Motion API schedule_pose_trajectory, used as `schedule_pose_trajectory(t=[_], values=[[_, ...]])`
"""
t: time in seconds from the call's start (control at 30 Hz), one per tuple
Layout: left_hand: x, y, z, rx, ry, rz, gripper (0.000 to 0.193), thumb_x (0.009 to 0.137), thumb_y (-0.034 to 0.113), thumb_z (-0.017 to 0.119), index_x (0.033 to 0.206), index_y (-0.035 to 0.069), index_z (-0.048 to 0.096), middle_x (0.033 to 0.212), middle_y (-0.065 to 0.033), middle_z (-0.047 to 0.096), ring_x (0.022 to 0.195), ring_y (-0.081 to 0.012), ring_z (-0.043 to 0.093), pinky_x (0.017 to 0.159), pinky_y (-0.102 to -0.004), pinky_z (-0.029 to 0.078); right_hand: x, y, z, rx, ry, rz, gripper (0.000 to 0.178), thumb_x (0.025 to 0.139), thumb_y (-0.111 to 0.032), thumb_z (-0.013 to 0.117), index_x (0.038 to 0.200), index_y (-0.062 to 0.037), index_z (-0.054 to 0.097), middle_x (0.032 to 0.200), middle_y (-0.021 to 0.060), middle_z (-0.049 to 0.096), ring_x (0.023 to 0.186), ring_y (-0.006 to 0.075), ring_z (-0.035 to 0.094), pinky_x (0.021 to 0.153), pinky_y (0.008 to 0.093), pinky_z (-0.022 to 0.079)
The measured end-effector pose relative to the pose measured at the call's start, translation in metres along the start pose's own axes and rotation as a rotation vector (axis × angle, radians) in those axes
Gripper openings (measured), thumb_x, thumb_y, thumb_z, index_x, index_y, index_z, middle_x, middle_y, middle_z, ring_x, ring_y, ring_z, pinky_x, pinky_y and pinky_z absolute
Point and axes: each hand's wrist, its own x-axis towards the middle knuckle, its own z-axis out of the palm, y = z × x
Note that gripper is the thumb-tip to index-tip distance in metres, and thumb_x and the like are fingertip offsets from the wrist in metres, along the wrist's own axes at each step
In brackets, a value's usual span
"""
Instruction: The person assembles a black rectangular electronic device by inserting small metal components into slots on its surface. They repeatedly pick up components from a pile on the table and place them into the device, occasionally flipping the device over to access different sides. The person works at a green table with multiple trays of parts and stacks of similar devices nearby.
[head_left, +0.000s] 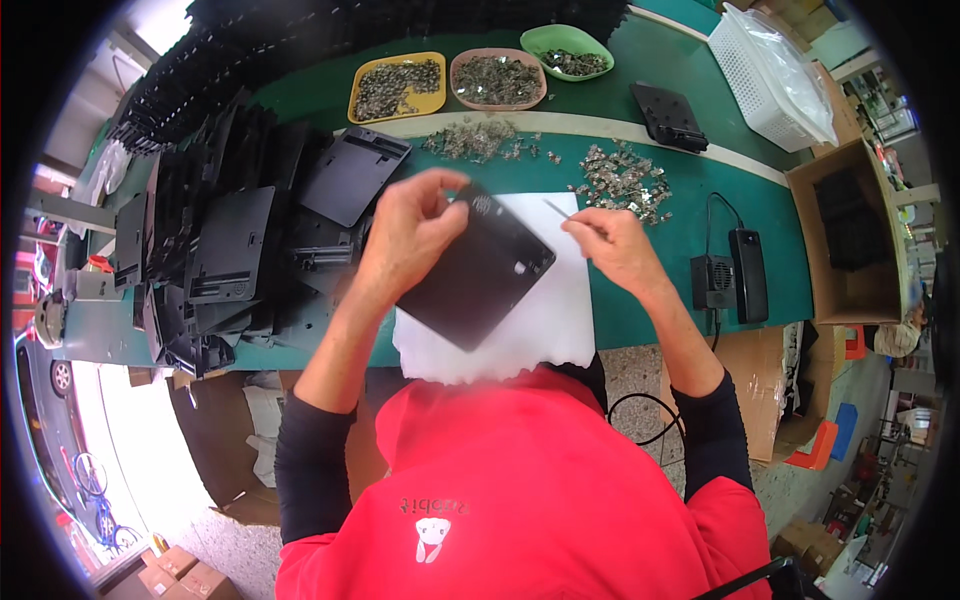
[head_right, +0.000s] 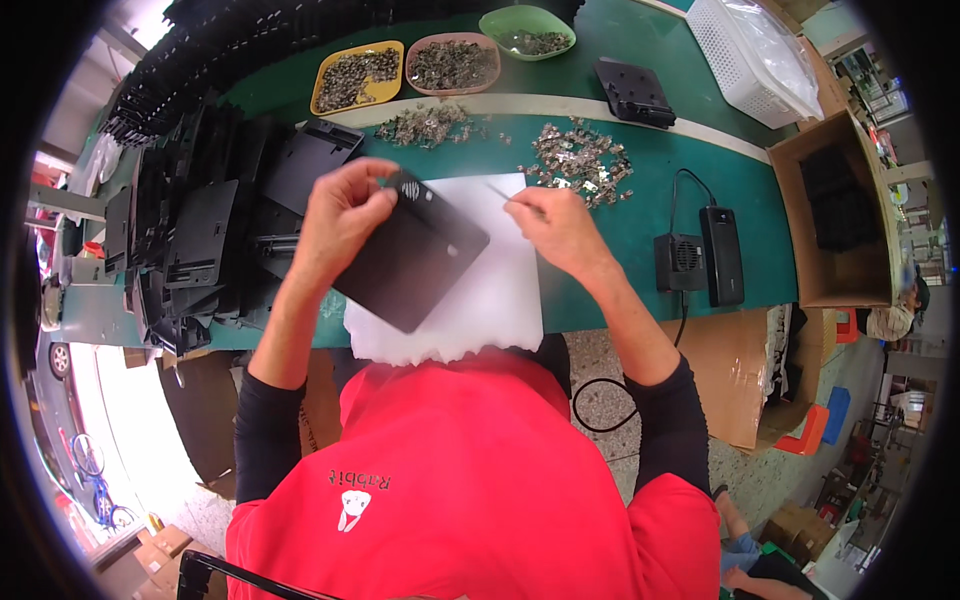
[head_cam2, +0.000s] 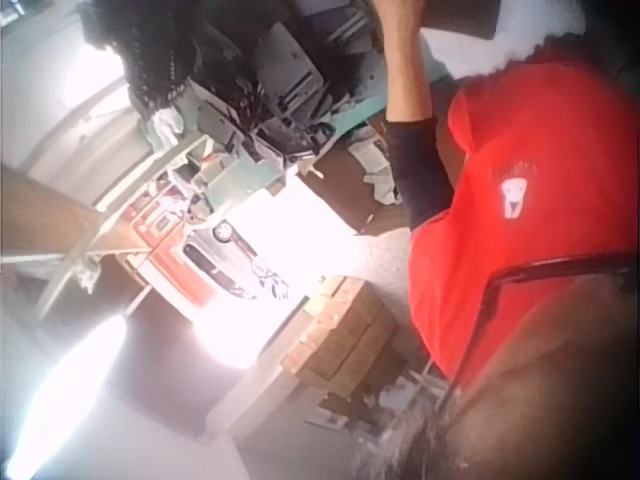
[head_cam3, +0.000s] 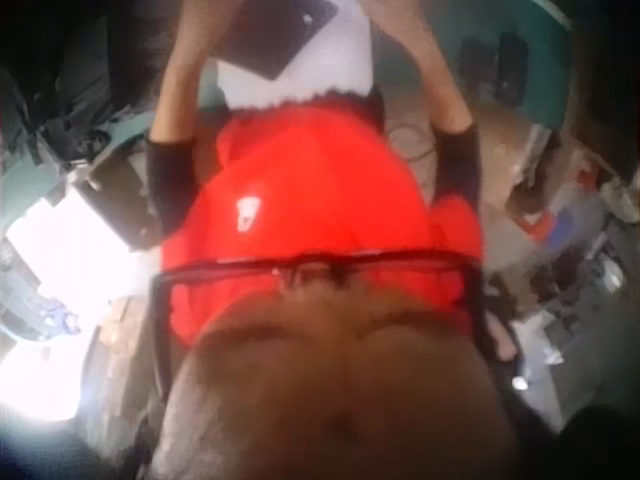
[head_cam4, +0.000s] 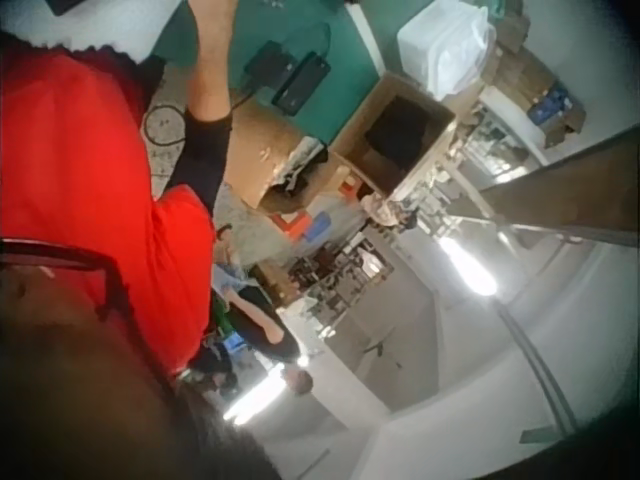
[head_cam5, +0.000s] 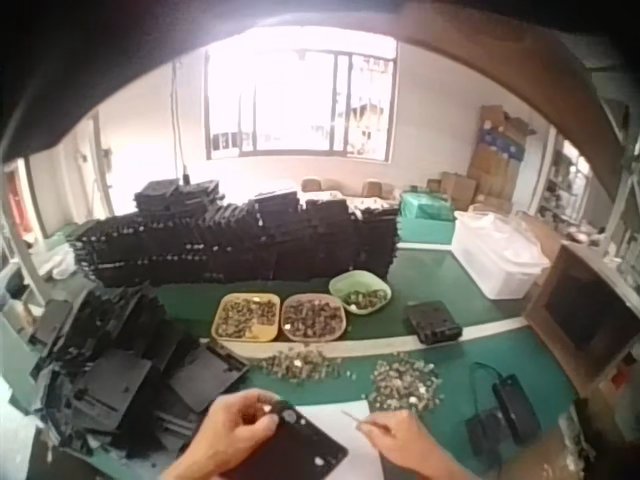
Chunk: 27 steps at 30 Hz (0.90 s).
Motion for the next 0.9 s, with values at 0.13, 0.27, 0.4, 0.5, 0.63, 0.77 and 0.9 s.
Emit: schedule_pose_trajectory(t=[0.13,0.27,0.4,0.5,0.63,0.77,0.9], values=[[-0.009,0.071,0.006,0.364,0.244,0.541,0.027,0.086,-0.002,0.062,0.111,0.005,0.069,0.077,-0.0018,0.063,0.065,-0.0089,0.057,0.059,-0.0228,0.045,-0.011,0.000,-0.009,0.254,0.081,0.145,0.019,0.093,-0.016,0.062,0.093,0.0011,0.070,0.062,-0.0026,0.055,0.058,0.0032,0.049,0.052,0.0224,0.039],[-0.044,0.047,0.049,0.877,0.298,0.883,0.041,0.075,0.008,0.064,0.115,0.014,0.068,0.079,-0.0042,0.050,0.075,-0.0224,0.058,0.061,-0.0329,0.045,-0.028,-0.001,-0.006,0.373,0.037,0.198,0.018,0.096,-0.015,0.058,0.094,0.0004,0.069,0.062,-0.0058,0.052,0.056,0.0013,0.046,0.050,0.0211,0.035],[-0.063,-0.018,0.082,0.858,0.180,0.800,0.045,0.070,0.015,0.067,0.115,0.009,0.067,0.089,-0.0061,0.058,0.085,-0.0251,0.060,0.073,-0.0344,0.047,-0.045,0.005,0.012,0.165,-0.032,0.119,0.016,0.093,-0.014,0.059,0.097,-0.0011,0.068,0.063,0.0070,0.057,0.055,0.0110,0.052,0.053,0.0288,0.042],[-0.072,-0.036,0.086,0.717,0.179,0.680,0.042,0.071,0.015,0.074,0.110,0.004,0.065,0.103,-0.0089,0.065,0.095,-0.0280,0.062,0.080,-0.0378,0.048,-0.058,-0.003,0.018,-0.043,-0.119,0.043,0.016,0.093,-0.016,0.056,0.091,-0.0017,0.064,0.071,0.0203,0.061,0.064,0.0355,0.061,0.060,0.0424,0.047],[-0.073,-0.043,0.086,0.610,0.146,0.577,0.040,0.073,0.012,0.077,0.108,0.002,0.060,0.107,-0.0110,0.065,0.099,-0.0306,0.062,0.084,-0.0400,0.048,-0.064,-0.014,0.024,-0.194,-0.170,-0.038,0.019,0.093,-0.017,0.054,0.084,-0.0012,0.058,0.071,0.0225,0.061,0.071,0.0439,0.061,0.063,0.0496,0.048],[-0.070,-0.039,0.090,0.653,0.188,0.564,0.037,0.073,0.012,0.077,0.106,0.003,0.061,0.105,-0.0098,0.064,0.099,-0.0288,0.062,0.083,-0.0388,0.047,-0.064,-0.020,0.033,-0.370,-0.176,-0.118,0.017,0.090,-0.014,0.054,0.079,-0.0017,0.056,0.066,0.0216,0.061,0.065,0.0424,0.063,0.058,0.0495,0.050],[-0.068,-0.038,0.088,0.704,0.153,0.566,0.034,0.073,0.012,0.076,0.104,0.005,0.062,0.102,-0.0080,0.063,0.097,-0.0276,0.061,0.081,-0.0383,0.048,-0.061,-0.026,0.037,-0.462,-0.232,-0.084,0.019,0.095,-0.015,0.055,0.082,-0.0003,0.056,0.065,0.0207,0.059,0.064,0.0407,0.061,0.057,0.0475,0.047]])
